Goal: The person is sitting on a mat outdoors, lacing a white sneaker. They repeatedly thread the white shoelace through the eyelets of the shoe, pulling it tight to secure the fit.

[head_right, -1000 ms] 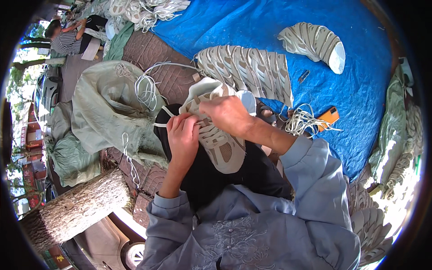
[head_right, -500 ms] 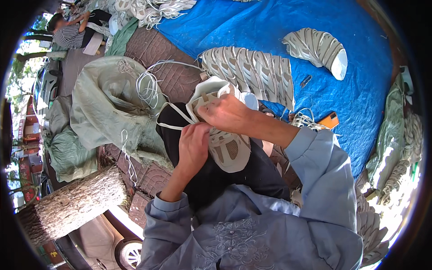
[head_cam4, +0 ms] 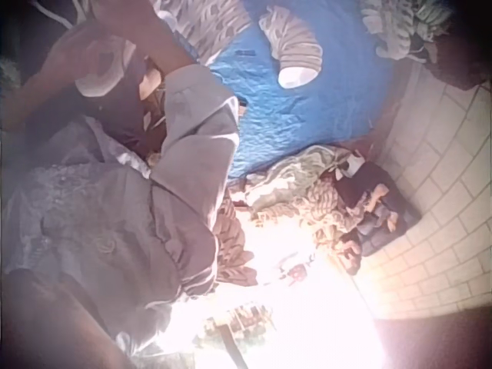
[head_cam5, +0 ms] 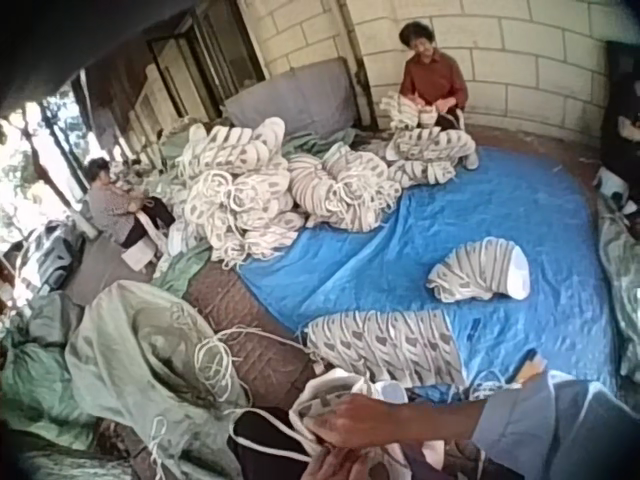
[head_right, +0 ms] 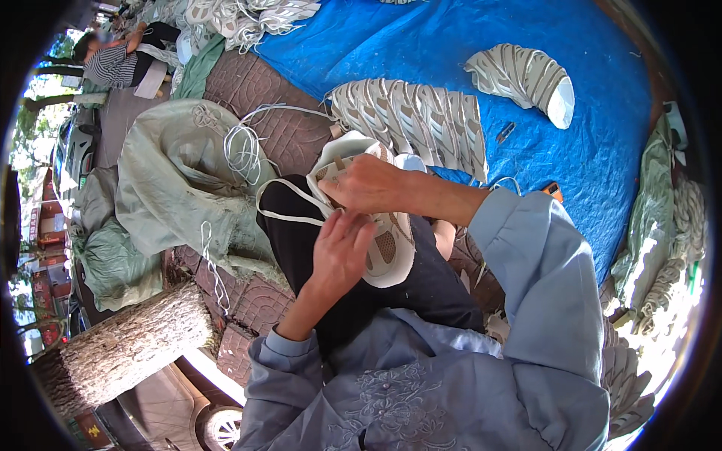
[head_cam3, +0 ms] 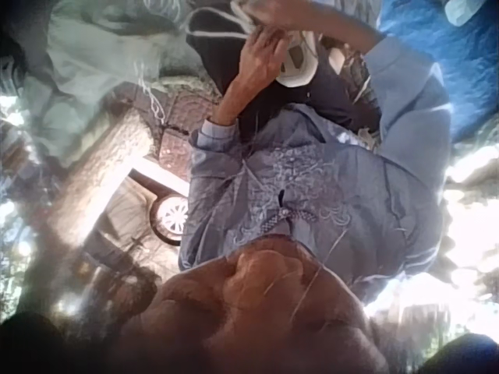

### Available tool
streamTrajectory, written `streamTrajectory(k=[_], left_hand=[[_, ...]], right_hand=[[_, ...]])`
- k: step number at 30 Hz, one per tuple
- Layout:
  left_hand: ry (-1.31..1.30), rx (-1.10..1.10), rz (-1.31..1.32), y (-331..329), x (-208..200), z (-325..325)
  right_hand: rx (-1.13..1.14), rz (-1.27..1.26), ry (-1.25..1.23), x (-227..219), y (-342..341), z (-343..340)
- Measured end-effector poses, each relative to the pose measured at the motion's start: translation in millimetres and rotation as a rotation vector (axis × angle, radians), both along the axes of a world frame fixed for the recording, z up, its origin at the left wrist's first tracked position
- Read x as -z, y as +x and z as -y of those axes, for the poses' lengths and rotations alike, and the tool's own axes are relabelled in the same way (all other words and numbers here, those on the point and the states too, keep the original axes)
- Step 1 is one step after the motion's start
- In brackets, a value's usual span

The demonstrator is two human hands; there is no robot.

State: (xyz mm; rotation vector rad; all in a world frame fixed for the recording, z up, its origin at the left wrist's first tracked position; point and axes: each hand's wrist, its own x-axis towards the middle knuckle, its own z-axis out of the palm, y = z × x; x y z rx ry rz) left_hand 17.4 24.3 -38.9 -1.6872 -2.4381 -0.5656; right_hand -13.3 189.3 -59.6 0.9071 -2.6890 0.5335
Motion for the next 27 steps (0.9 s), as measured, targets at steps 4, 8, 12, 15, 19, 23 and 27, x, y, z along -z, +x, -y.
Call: streamTrajectory(k=[4, 8, 12, 15, 19, 23, 27], left_hand=[[0.021, 0.069, 0.028, 6.3, 4.1, -10.5], [0.006, 0.187, 0.060, 1.1, -6.7, -3.6], [0.187, 0.145, 0.116, -20.7, -25.6, 7.1], [0.116, -0.220, -0.011, -39.8, -23.7, -0.8], [0.044, -0.188, -0.234, -43.7, -9.2, -14.2], [-0.032, -0.170, -0.230, -42.3, -3.3, -16.2], [-0.077, -0.140, -0.266, -42.0, -4.0, -18.2]], right_hand=[[0.069, -0.067, 0.035, -1.0, 8.9, -9.2], [0.091, -0.144, -0.029, -0.6, 19.8, -8.8], [0.137, -0.236, -0.018, 3.5, 19.4, -1.4], [0.134, -0.217, -0.096, 5.7, 12.7, 0.1], [0.048, -0.117, -0.163, 4.5, 3.1, -2.9], [0.057, -0.089, -0.039, 0.7, 4.0, -6.4], [0.174, 0.053, 0.015, -1.0, 4.2, -5.8]])
